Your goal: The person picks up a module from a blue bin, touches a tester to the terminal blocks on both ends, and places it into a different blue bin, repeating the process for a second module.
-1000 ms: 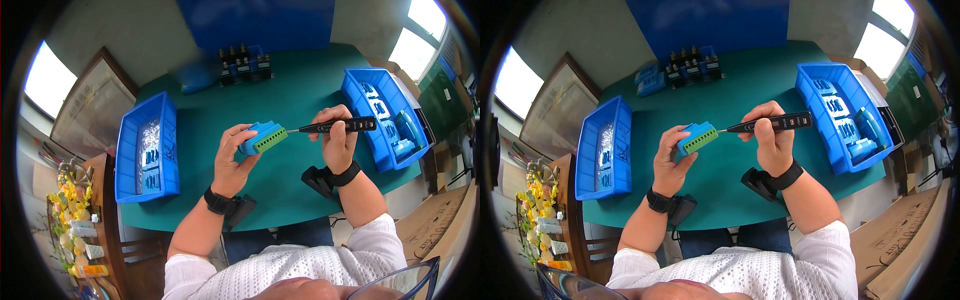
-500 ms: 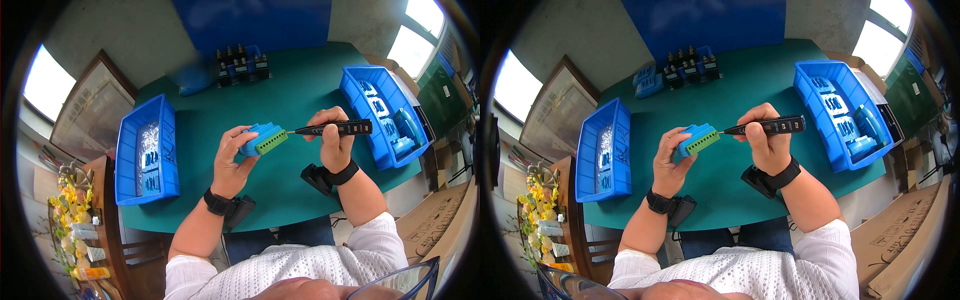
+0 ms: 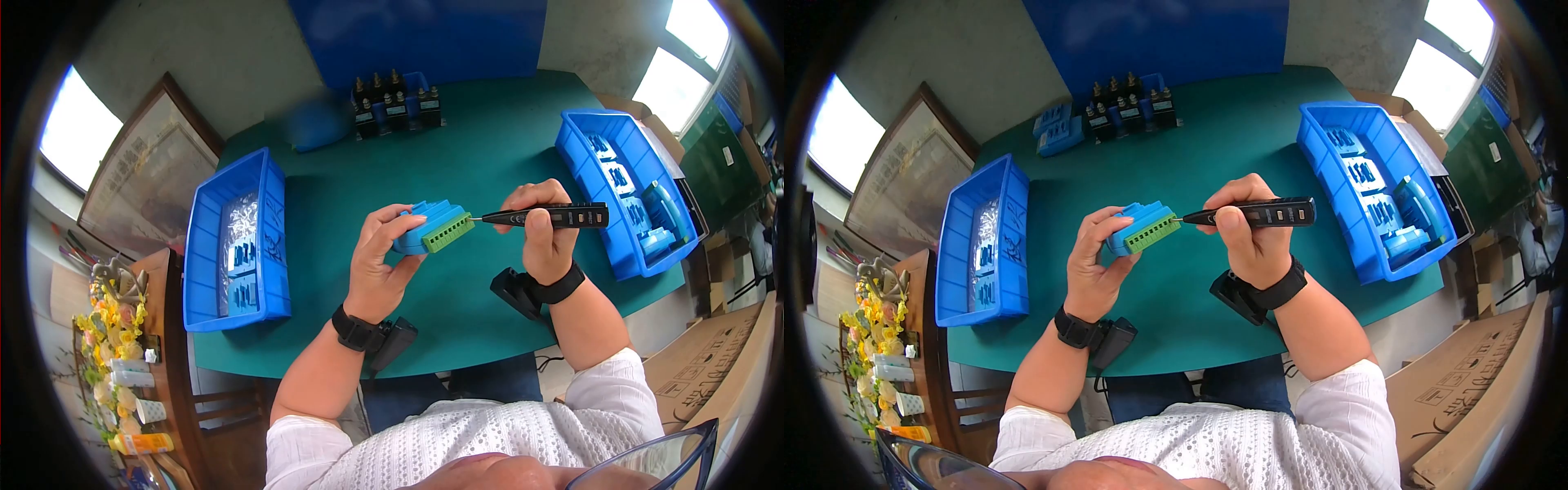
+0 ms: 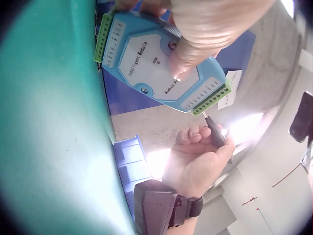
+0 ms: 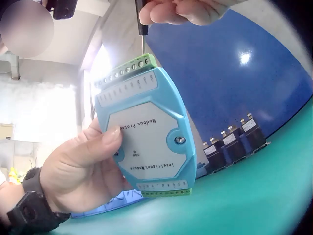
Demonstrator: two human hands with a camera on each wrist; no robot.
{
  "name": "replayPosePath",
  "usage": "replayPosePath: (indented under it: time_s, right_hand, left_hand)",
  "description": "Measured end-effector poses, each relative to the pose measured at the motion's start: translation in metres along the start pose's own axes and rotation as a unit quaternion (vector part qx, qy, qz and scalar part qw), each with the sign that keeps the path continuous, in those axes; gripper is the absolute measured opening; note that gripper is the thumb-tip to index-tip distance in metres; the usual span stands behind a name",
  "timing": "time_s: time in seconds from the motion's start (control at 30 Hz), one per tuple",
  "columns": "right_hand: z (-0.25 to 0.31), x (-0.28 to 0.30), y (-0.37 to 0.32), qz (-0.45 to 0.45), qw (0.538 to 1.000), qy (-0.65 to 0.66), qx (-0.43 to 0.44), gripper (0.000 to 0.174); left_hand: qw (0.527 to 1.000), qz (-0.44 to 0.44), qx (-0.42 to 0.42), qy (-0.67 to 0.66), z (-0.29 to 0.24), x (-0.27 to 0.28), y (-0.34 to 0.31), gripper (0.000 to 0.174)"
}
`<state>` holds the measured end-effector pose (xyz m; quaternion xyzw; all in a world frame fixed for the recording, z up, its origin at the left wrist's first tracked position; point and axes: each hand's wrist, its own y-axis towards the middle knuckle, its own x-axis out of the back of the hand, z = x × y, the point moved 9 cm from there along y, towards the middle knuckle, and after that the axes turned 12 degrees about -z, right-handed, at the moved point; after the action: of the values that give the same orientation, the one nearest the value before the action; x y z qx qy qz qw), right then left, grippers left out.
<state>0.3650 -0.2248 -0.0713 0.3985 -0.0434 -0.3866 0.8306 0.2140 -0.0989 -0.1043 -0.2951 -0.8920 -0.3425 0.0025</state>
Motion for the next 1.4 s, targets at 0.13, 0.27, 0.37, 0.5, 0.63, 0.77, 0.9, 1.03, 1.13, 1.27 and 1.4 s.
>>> replayPosePath:
  time_s: [0.13,0.27,0.37,0.5,0.63,0.77,0.9,1.03,1.13,1.27,1.4]
  right_hand:
    - [0.002,-0.001,0.0,-0.003,1.0,-0.002,0.011,0.032]
    - [0.003,-0.001,0.001,-0.004,1.0,0.011,0.009,0.03]
    - [0.001,-0.003,-0.001,-0.004,1.0,0.01,-0.006,0.03]
    - [-0.002,-0.003,-0.003,0.011,1.0,-0.006,-0.013,0.029]
    - [0.003,-0.003,-0.001,0.001,0.999,0.03,0.011,0.028]
    - [0.001,-0.006,-0.002,0.013,1.0,0.024,-0.007,0.029]
    - [0.0,-0.007,-0.003,0.015,1.0,0.008,-0.018,0.029]
    - [0.002,-0.006,-0.002,0.013,0.999,0.041,-0.001,0.027]
    - [0.001,-0.008,-0.004,0.027,0.999,0.045,-0.003,0.026]
    - [0.0,-0.01,-0.005,0.043,0.999,0.014,-0.004,0.025]
    - [0.003,-0.01,-0.005,0.034,0.999,0.034,0.012,0.025]
  left_hand:
    - [1.0,-0.002,0.001,0.002,0.0,0.0,0.0,0.044]
    - [1.0,-0.002,0.008,0.007,0.002,0.001,0.0,0.044]
    - [1.0,-0.001,0.007,0.008,0.001,0.001,0.0,0.044]
    - [1.0,0.0,0.008,0.006,0.001,0.001,0.0,0.045]
    - [1.0,0.001,0.01,0.006,0.002,0.0,0.0,0.045]
    - [1.0,-0.001,0.01,0.012,0.002,0.0,-0.001,0.045]
    - [1.0,-0.001,0.01,0.023,0.0,0.0,0.0,0.05]
    - [1.0,0.0,0.011,0.015,0.001,0.0,0.0,0.051]
    - [1.0,0.001,0.011,0.01,0.001,-0.001,0.0,0.051]
    - [1.0,0.005,0.012,0.011,-0.001,-0.002,0.0,0.053]
    - [1.0,0.006,0.012,0.006,0.0,-0.002,0.0,0.053]
